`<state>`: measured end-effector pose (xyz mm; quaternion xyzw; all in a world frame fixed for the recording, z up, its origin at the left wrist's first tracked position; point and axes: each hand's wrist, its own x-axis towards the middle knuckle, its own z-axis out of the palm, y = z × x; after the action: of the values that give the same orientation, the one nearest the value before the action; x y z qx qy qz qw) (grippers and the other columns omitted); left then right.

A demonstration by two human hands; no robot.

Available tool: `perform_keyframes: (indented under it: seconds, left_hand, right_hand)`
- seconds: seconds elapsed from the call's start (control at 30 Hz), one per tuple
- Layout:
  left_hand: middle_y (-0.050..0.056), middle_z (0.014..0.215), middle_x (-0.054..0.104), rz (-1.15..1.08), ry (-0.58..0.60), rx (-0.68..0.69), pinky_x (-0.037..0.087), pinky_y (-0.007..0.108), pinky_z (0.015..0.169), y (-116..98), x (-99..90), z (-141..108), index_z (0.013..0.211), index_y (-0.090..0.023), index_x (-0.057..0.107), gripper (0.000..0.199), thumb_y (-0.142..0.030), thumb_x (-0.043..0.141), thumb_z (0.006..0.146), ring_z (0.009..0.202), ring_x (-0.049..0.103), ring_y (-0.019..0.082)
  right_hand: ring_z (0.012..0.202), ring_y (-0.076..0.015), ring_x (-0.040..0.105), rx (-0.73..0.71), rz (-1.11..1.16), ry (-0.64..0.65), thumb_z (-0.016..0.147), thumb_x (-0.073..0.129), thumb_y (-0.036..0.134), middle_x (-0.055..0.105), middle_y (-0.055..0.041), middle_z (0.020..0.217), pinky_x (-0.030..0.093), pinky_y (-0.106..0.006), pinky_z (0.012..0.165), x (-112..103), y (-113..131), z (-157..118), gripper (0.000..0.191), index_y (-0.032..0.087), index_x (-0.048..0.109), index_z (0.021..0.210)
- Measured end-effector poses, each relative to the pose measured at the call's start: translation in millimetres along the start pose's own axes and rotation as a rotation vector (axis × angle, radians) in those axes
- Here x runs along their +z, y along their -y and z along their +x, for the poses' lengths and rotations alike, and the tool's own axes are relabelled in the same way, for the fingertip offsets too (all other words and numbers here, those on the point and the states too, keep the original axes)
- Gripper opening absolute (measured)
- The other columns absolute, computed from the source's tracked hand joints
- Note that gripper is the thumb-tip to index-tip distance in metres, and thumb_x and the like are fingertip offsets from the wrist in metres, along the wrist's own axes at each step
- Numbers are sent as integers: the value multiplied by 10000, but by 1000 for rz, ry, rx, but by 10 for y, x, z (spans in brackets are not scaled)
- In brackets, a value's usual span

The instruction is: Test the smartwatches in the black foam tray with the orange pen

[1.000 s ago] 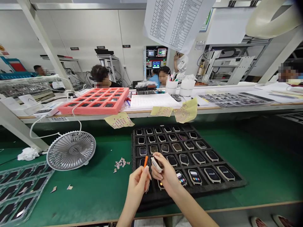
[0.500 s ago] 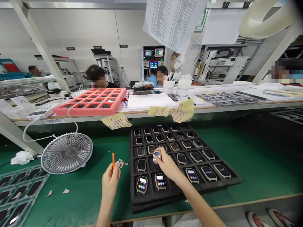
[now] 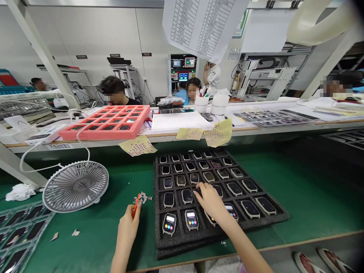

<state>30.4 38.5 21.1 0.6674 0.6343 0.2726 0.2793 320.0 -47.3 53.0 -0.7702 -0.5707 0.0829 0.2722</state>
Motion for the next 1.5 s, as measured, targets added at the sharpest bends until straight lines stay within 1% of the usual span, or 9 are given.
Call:
perform_keyframes:
  seconds: [0.13,0.27,0.33,0.4,0.67,0.93,1.13,1.3,1.5]
  left_hand:
    - [-52,522,417,-279,118,92,316,233,464,-364,28,-212,792,-228,516,383,-591,402,836,434,421,152]
    - [-78,494,349,-545,545,188,215,200,399,-872,154,-547,770,-197,524,450,-611,376,869,384,261,84]
    - [-80,485,350,-591,660,207,190,194,385,-1066,220,-660,766,-190,520,459,-607,367,880,380,241,74]
    - [-81,482,347,-614,703,221,177,192,379,-1178,265,-717,765,-184,524,458,-598,370,886,382,239,70]
    - [-96,455,317,-628,706,186,183,188,376,-1195,273,-748,770,-168,550,449,-574,398,888,378,225,63]
    - [-91,381,349,-608,734,202,181,191,363,-1197,271,-705,747,-141,586,490,-581,405,865,332,237,59]
    - [-93,359,361,-709,722,155,157,185,345,-1200,344,-718,671,-164,531,508,-648,464,808,300,213,43]
    - [-97,350,359,-783,691,123,135,180,335,-1167,457,-739,683,-165,529,540,-695,485,774,291,201,38]
    - [-101,346,361,-836,677,113,122,177,322,-1116,566,-729,695,-159,541,550,-702,493,769,276,178,29]
  right_hand:
    - [840,-221,608,-35,227,19,896,434,221,645,-42,897,437,-338,722,-38,93,-32,130,226,554,945]
    - [549,-129,482,85,1083,112,901,488,420,511,27,682,371,-244,496,-168,311,-147,215,229,567,964]
    - [484,-100,423,159,1430,201,860,576,438,444,57,600,345,-221,450,-218,442,-207,225,224,576,931]
    - [451,-87,422,209,1579,250,819,651,421,454,63,586,350,-210,417,-245,549,-247,230,220,576,902]
    - [416,-78,448,203,1617,250,827,665,413,483,75,550,419,-202,407,-232,612,-270,239,215,532,832]
    - [337,-29,353,153,1533,252,830,673,397,374,122,472,334,-137,351,-220,579,-270,258,203,509,781]
    - [279,15,199,241,1885,457,777,726,372,473,112,525,154,-111,260,-152,569,-233,301,201,482,733]
    - [299,31,169,289,1991,456,737,775,288,532,95,559,122,-97,277,-106,527,-204,259,186,550,813]
    - [302,31,174,275,2023,465,744,769,296,519,90,547,123,-112,295,-52,489,-213,251,170,552,747]
